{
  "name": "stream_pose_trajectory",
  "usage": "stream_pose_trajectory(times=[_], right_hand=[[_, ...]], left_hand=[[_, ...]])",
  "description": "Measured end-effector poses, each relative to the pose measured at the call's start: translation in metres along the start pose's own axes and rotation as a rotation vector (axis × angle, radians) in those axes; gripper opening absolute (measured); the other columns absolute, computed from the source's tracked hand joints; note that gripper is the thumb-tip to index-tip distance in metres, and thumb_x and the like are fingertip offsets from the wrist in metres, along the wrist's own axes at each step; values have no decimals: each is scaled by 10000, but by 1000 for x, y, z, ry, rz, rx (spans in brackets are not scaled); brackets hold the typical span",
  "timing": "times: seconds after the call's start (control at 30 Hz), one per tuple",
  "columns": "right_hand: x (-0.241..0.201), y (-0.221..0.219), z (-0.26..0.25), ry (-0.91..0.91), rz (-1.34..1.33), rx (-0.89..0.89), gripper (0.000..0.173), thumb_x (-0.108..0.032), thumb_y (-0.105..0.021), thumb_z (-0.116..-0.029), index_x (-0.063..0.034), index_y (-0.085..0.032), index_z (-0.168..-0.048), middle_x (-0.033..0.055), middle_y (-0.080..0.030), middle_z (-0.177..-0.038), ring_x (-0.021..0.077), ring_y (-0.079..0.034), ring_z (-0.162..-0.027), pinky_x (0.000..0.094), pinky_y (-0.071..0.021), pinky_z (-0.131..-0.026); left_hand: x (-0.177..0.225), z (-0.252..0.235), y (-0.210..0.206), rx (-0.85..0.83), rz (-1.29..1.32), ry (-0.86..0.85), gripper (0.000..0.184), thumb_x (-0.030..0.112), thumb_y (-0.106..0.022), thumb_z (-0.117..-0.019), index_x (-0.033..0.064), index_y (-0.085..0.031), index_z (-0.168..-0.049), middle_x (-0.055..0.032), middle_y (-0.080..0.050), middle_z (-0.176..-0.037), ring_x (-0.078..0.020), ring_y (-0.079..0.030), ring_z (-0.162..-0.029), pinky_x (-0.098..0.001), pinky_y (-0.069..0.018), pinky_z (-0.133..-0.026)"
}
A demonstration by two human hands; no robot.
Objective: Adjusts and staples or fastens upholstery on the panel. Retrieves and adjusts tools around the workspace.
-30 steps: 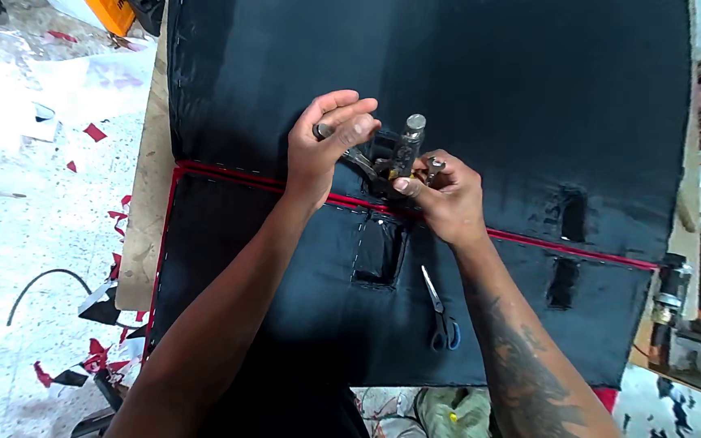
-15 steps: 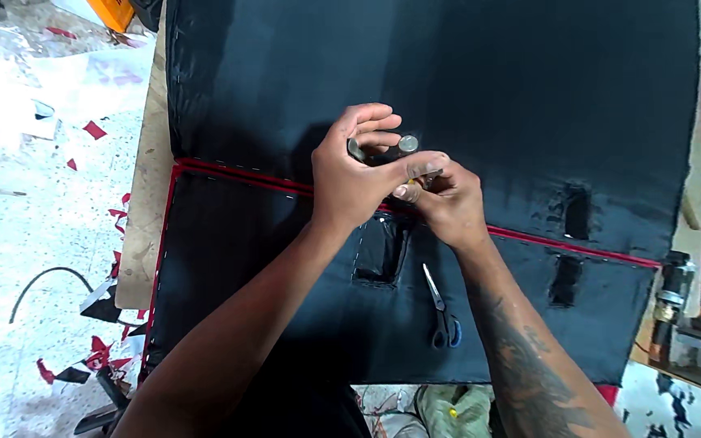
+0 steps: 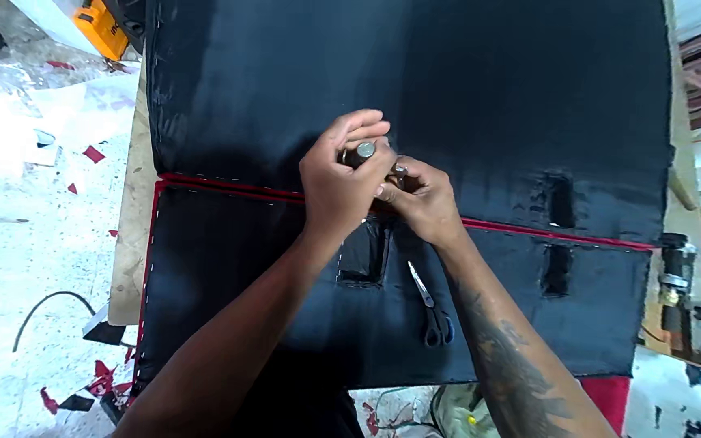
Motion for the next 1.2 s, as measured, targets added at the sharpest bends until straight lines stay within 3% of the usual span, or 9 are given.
stream_pose_trajectory(times=[0.07,0.17,0.23,0.3,0.37,0.57,0.7,1.0,1.2], right_hand=[[-6,17,9,5,16,86,194,-202,-686,-982,-46,-739,-1084,79,-667,-1235,164,-673,-1014,314,-604,-826],[-10,51,40,-80,30,304,255,-229,-530,-1069,-52,-713,-1054,99,-647,-1208,216,-670,-921,378,-613,-737],[-19,61,64,-155,126,363,298,-273,-509,-1078,-75,-732,-1082,68,-660,-1161,208,-665,-990,393,-604,-834],[-29,65,86,-210,239,388,300,-325,-531,-1067,-137,-765,-1079,-24,-676,-1036,86,-617,-865,272,-537,-751],[-31,65,101,-236,171,406,266,-333,-561,-1053,-157,-758,-1019,-38,-707,-940,56,-573,-654,229,-495,-585],[-24,32,122,-317,-18,396,215,-285,-617,-1025,-123,-747,-1077,26,-655,-751,122,-561,-557,255,-501,-506],[-10,16,126,-363,41,418,222,-243,-567,-1054,-102,-736,-1080,33,-665,-767,150,-592,-567,288,-530,-500],[9,0,119,-405,-32,454,239,-234,-542,-1076,-66,-705,-1123,73,-695,-797,198,-665,-615,344,-600,-541],[-6,-2,127,-409,138,213,243,-193,-577,-1056,-155,-736,-1235,17,-735,-872,145,-685,-672,299,-602,-581]], left_hand=[[-1,-2,2,-132,48,11,382,26,-751,-897,-50,-633,-1252,-124,-766,-1049,-251,-756,-945,-424,-661,-848],[-13,-8,15,-281,195,40,521,18,-749,-888,-84,-544,-1356,-187,-753,-1075,-351,-748,-974,-497,-654,-865],[-22,-12,30,-328,215,46,469,21,-718,-909,-95,-550,-1332,-209,-745,-1066,-366,-739,-986,-506,-638,-891],[-27,-13,42,-365,181,54,414,29,-728,-904,-87,-591,-1276,-201,-747,-1074,-336,-736,-995,-467,-632,-886],[-26,-13,48,-383,149,46,390,22,-751,-889,-80,-615,-1240,-190,-750,-1075,-308,-741,-988,-433,-639,-868],[-30,-6,49,-441,161,47,570,45,-777,-877,-90,-519,-1367,-198,-721,-1170,-317,-724,-1038,-436,-635,-886],[-51,9,45,-441,159,205,560,25,-771,-885,-52,-531,-1385,-192,-726,-1180,-312,-737,-1026,-440,-641,-901],[-53,10,52,-395,111,119,485,116,-766,-910,-47,-581,-1327,-170,-730,-1142,-266,-740,-993,-404,-641,-882],[-53,12,54,-380,140,114,457,57,-775,-896,-68,-599,-1298,-170,-728,-1128,-253,-739,-996,-394,-636,-908]])
Point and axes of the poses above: each hand's wrist, its own z-axis away from the middle knuckle, its own y-axis out of the back of the hand, x = y × z, the point moved 9 cm from there along -z, towards the middle knuckle
